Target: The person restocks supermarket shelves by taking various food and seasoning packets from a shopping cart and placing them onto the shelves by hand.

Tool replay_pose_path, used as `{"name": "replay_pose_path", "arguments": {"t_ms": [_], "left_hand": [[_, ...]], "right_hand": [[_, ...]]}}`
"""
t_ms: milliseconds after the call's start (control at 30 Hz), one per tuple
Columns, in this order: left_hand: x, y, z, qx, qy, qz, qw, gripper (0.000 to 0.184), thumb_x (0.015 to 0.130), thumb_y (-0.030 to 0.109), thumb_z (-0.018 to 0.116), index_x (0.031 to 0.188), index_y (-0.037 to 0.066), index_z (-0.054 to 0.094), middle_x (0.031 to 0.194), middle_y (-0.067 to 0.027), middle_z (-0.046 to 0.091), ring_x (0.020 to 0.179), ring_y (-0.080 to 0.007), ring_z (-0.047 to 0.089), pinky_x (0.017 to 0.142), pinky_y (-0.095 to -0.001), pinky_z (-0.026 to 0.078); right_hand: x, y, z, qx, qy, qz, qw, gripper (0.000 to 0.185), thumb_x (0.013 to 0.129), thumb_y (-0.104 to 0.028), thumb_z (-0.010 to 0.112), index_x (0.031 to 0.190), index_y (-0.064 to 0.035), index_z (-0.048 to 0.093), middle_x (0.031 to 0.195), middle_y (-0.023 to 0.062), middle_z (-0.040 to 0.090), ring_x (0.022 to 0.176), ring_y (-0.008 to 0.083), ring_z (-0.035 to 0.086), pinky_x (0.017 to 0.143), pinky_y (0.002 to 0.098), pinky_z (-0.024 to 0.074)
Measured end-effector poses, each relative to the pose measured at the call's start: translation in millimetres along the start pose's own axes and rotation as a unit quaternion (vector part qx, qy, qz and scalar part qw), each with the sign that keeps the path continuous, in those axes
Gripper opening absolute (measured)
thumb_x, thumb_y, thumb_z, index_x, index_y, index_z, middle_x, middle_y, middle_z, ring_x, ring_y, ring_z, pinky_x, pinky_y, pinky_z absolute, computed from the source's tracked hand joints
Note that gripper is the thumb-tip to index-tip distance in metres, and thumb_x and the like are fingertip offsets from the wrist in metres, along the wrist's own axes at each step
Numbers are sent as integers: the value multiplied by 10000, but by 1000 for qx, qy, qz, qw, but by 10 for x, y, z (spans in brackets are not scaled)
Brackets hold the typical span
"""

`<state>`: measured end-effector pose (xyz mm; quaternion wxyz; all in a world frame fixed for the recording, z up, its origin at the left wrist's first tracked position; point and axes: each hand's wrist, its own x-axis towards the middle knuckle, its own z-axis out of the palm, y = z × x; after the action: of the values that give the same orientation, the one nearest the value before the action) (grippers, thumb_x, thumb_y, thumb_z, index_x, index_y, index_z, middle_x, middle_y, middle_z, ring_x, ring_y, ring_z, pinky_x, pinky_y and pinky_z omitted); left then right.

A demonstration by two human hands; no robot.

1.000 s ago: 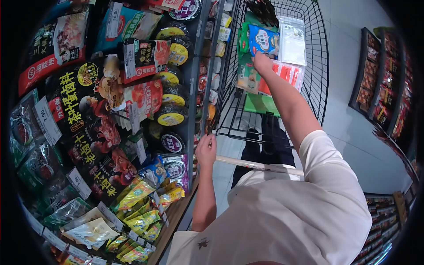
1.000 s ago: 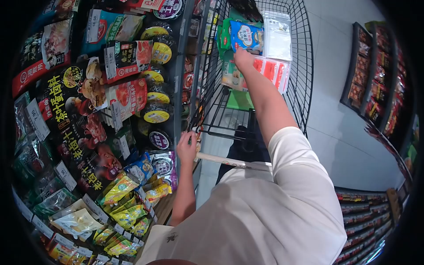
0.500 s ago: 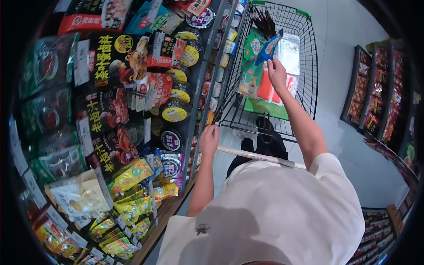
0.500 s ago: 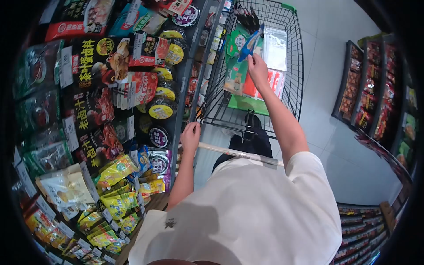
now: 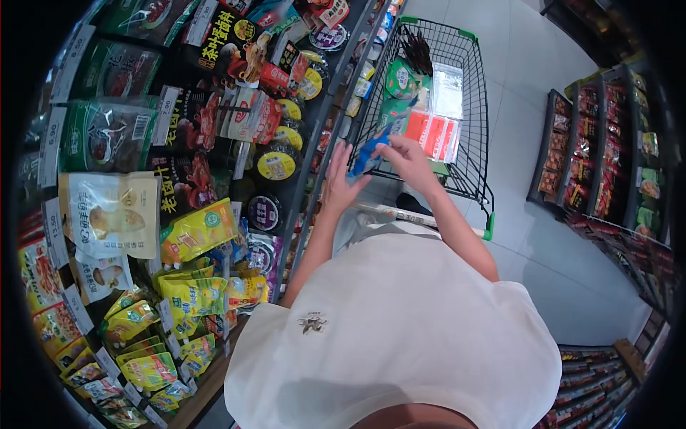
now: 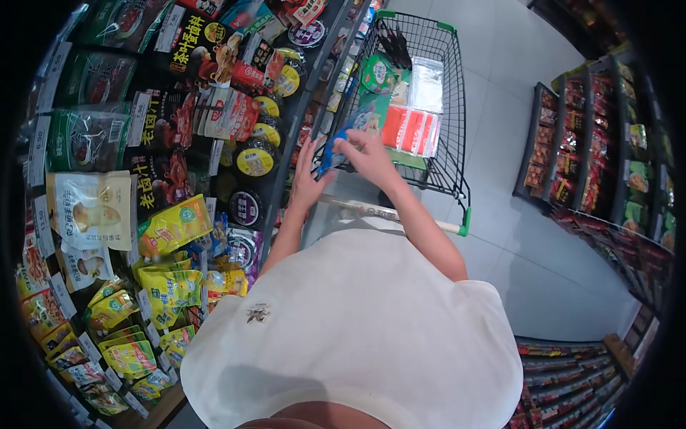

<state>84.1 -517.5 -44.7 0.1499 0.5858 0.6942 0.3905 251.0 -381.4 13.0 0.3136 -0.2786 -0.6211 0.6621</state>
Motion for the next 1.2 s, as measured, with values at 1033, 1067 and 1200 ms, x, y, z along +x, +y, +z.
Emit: {"name": "replay_pose_path", "arguments": {"t_ms": [1033,1067,1200], "left_hand": [[-2051,-288,-930,-548,496,-302,602,329,986,299,660,1195,50,615,1143,-70,691,980,-167,688,844,-312,563],[-2112,-353,-916,-549,500,-310,594,320,982,287,667,1199,58,619,1153,-64,691,979,-157,684,839,-293,555],[-2304,-448,-1031,-537,485,-345,598,309,952,244,706,1196,72,625,1152,-42,687,991,-142,672,815,-293,554]], "right_hand": [[-571,387,1877,-141,-381,216,888,558,954,-441,675,1293,-9,576,892,18,618,729,75,564,523,235,474],[-628,521,1918,-126,-384,234,884,553,955,-452,670,1283,-14,584,892,13,621,731,76,566,528,235,476],[-737,825,2040,-85,-376,251,888,515,962,-459,657,1243,-29,610,901,-3,623,731,80,568,534,238,471]]}}
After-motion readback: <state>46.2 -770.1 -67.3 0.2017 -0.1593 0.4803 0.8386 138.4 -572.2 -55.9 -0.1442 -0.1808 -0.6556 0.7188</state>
